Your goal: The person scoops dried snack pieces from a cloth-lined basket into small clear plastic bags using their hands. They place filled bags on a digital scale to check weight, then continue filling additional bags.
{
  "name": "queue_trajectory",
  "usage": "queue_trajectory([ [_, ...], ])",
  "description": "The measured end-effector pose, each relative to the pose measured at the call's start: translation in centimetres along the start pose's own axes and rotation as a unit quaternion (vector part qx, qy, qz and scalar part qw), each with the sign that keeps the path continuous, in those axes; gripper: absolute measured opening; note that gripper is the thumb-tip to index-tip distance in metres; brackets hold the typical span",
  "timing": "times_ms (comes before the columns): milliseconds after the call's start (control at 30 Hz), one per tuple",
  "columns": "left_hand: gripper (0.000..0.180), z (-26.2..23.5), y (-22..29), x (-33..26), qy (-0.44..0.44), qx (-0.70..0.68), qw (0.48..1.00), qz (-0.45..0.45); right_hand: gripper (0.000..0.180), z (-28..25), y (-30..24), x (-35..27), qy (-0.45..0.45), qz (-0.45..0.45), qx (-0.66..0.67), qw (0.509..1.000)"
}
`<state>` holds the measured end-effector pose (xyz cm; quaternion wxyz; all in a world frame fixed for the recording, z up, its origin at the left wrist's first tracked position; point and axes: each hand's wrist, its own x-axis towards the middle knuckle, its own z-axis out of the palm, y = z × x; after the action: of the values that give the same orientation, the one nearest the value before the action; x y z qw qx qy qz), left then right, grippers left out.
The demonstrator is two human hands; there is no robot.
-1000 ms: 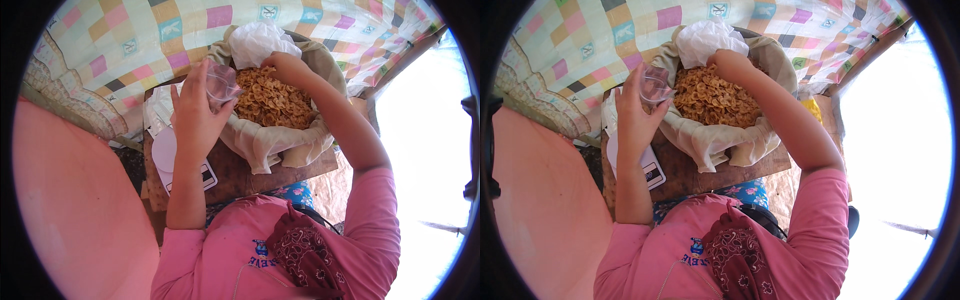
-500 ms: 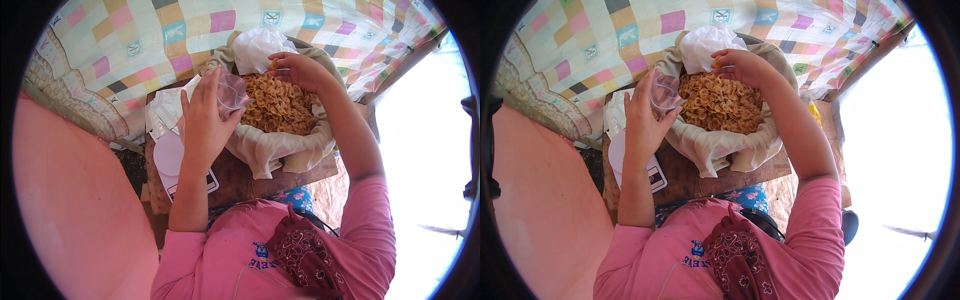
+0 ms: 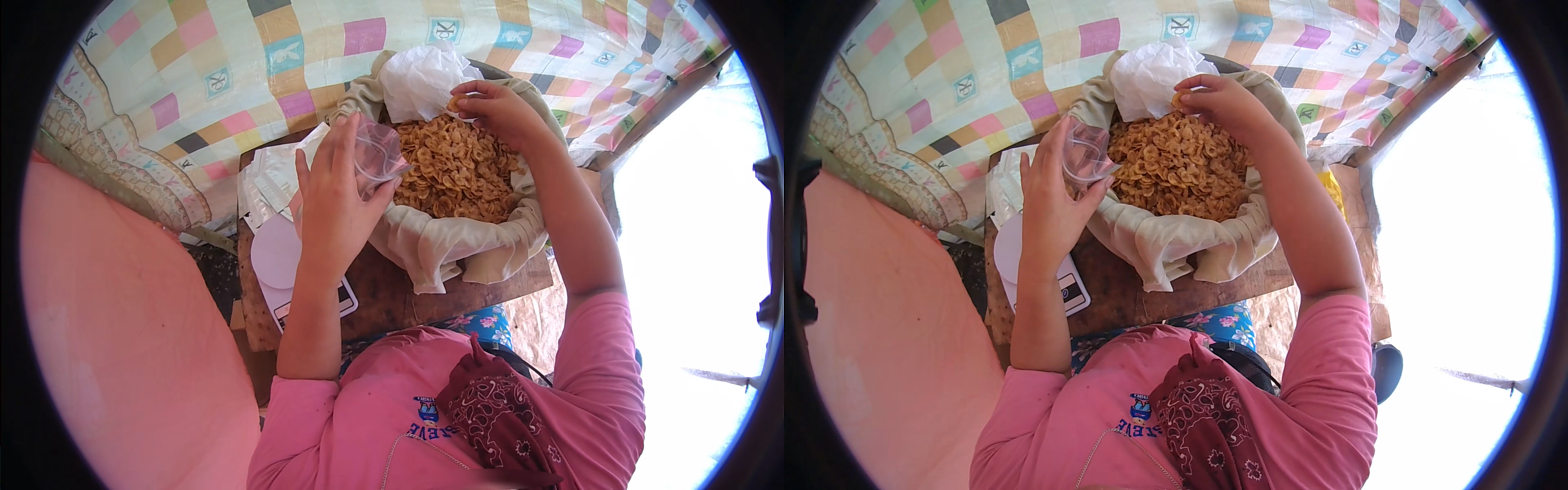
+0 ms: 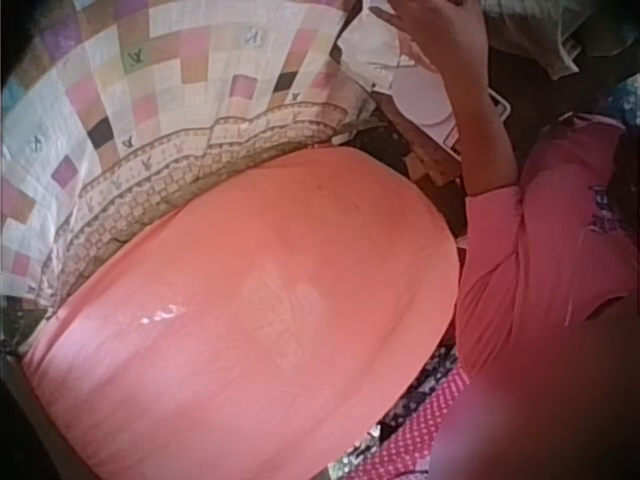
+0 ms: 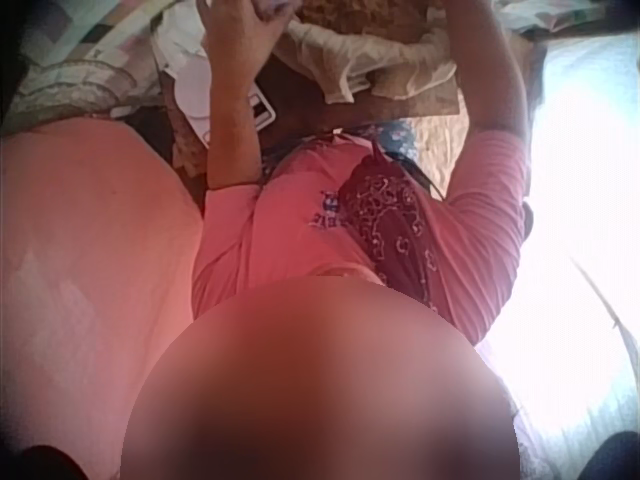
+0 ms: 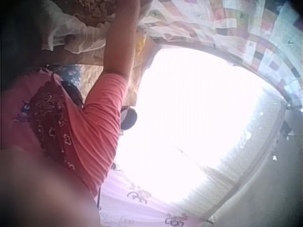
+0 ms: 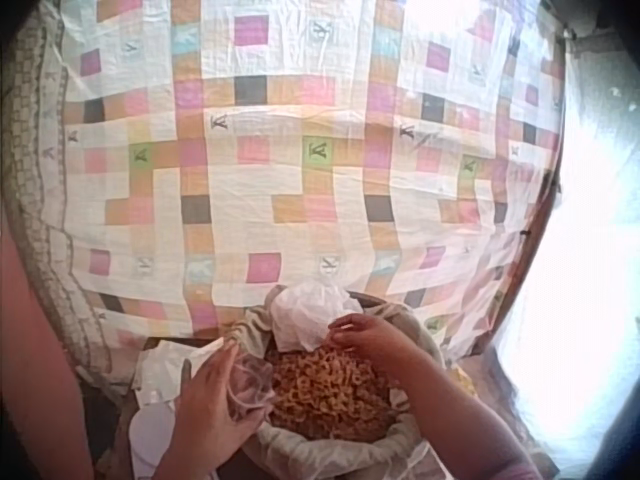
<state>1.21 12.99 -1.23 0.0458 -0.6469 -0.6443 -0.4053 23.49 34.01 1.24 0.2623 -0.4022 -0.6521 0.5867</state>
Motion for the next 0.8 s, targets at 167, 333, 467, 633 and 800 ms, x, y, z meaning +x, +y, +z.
queue_trajectory([
  [167,0.088,0.1,0.1,0.1,0.011,-0.02,1.0,-0.001,0.034,-0.7,0.2,0.2,-0.015,-0.001,0.097,0.995],
  [333,0.088,0.1,0.1,0.4,0.013,-0.021,1.0,0.008,0.024,-1.0,0.1,0.3,-0.004,0.023,0.106,0.994],
  [467,0.088,0.0,0.1,0.5,0.01,-0.018,1.0,0.006,0.017,-1.0,0.0,0.5,0.01,0.029,0.1,0.995],
  [633,0.09,0.1,0.3,0.7,0.003,-0.011,1.0,0.007,0.009,-1.0,-0.1,0.4,0.036,0.043,0.098,0.994],
  [800,0.09,0.4,0.7,0.9,-0.004,-0.013,1.0,0.007,0.014,-0.3,-1.1,0.0,0.048,0.084,0.163,0.982],
])
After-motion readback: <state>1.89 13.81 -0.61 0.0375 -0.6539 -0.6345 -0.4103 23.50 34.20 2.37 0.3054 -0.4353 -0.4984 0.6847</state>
